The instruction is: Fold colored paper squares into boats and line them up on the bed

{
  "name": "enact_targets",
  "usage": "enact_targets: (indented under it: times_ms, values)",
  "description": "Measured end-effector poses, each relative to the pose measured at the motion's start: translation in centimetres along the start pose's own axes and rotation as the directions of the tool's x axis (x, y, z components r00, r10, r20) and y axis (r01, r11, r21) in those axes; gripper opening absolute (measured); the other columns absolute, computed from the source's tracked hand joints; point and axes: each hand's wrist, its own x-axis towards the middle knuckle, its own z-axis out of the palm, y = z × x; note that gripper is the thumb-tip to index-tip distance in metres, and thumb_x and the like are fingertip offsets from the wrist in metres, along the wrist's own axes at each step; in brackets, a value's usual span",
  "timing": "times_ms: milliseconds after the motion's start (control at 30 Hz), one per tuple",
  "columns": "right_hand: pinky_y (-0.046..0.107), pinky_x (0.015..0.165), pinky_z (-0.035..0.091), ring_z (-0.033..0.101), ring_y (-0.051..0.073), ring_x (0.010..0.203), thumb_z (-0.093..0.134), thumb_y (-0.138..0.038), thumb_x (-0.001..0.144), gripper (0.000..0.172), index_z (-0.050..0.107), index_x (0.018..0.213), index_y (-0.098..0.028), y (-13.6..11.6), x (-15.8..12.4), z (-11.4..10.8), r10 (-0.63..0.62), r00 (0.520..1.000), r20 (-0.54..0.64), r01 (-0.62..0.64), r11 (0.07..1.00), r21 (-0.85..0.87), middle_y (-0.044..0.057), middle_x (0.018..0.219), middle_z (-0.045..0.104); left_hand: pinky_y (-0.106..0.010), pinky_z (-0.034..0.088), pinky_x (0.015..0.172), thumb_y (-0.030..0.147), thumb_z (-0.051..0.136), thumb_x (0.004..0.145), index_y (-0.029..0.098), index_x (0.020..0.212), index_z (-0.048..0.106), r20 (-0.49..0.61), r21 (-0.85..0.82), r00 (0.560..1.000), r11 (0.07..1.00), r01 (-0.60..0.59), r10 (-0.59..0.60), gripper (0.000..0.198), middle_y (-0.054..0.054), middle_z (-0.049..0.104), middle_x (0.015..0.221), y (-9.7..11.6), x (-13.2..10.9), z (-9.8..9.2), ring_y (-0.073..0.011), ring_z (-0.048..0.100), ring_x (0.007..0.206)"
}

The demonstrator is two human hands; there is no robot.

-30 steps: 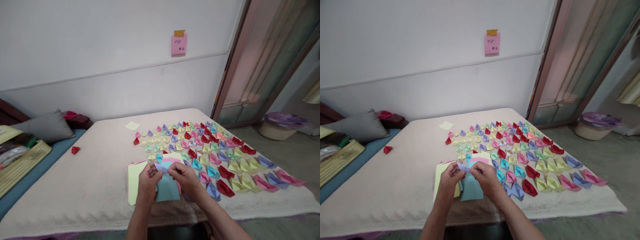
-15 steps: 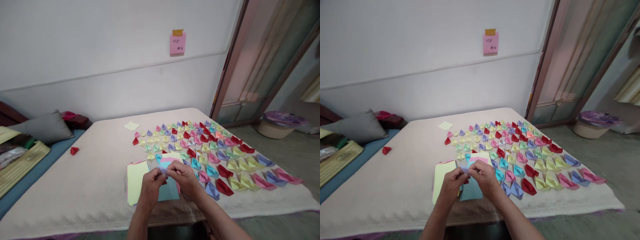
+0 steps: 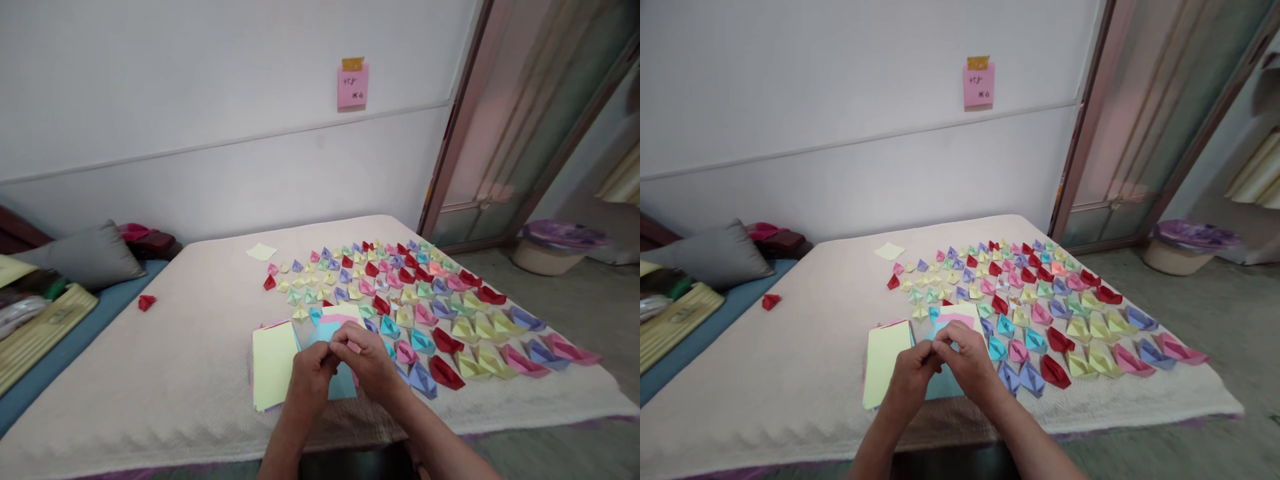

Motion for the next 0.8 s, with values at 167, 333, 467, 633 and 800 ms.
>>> enact_targets:
  times_ms: [167, 333, 467, 633, 800]
  values:
    - [0.026, 0.064, 0.041, 0.053, 0.015, 0.067, 0.054, -0.023, 0.084, 0.019, 0.058, 0.065, -0.020, 0.1, -0.1, 0.3, -0.007, 1.000, -0.004, 0.007, 0.998, -0.066, 0.000, 0.065, 0.055, -0.024, 0.034, 0.055, 0.034, 0.055, 0.082, 0.018, 0.066, 0.064, 0.013, 0.023, 1.000, 1.000, 0.011, -0.011, 0.024, 0.001, 0.058, 0.057, 0.1, 0.0, -0.1, -0.0144, 0.051, 0.057]
    - [0.028, 0.072, 0.045, 0.057, 0.018, 0.078, 0.058, -0.019, 0.078, 0.011, 0.059, 0.089, -0.021, 0.1, 0.1, 0.1, -0.020, 0.993, -0.118, 0.011, 0.997, -0.079, 0.003, 0.082, 0.061, -0.023, 0.034, 0.056, 0.028, 0.056, 0.080, 0.019, 0.062, 0.057, -0.141, -0.015, 0.989, 0.999, 0.052, -0.054, 0.021, 0.002, 0.056, 0.058, -0.1, 0.3, -0.8, -0.0139, 0.050, 0.058]
    - [0.033, 0.080, 0.045, 0.057, 0.021, 0.090, 0.056, -0.011, 0.075, 0.014, 0.056, 0.084, -0.022, 0.5, 0.0, 0.2, -0.131, 0.983, -0.128, 0.110, 0.981, -0.157, 0.005, 0.090, 0.061, -0.022, 0.035, 0.057, 0.027, 0.059, 0.075, 0.019, 0.065, 0.060, -0.211, -0.093, 0.969, 0.990, 0.108, -0.126, 0.014, 0.003, 0.056, 0.058, -0.5, 0.7, -1.5, -0.0141, 0.050, 0.058]
    - [0.039, 0.089, 0.042, 0.053, 0.025, 0.106, 0.056, -0.009, 0.074, 0.018, 0.056, 0.086, -0.023, 0.9, -0.2, 0.6, -0.182, 0.980, -0.083, 0.161, 0.963, -0.215, 0.008, 0.107, 0.059, -0.022, 0.034, 0.056, 0.025, 0.058, 0.076, 0.019, 0.063, 0.057, -0.206, -0.054, 0.974, 0.995, 0.084, -0.093, 0.015, 0.003, 0.055, 0.058, -0.4, 0.5, -1.6, -0.0136, 0.049, 0.058]
    - [0.038, 0.089, 0.042, 0.052, 0.024, 0.106, 0.056, -0.008, 0.074, 0.018, 0.054, 0.084, -0.022, 1.0, -0.2, 0.6, -0.156, 0.984, -0.082, 0.135, 0.966, -0.221, 0.008, 0.106, 0.058, -0.022, 0.034, 0.056, 0.023, 0.055, 0.078, 0.020, 0.064, 0.058, -0.181, -0.005, 0.981, 0.998, 0.069, -0.069, 0.014, 0.003, 0.056, 0.059, 0.0, 0.4, -1.5, -0.0137, 0.049, 0.058]
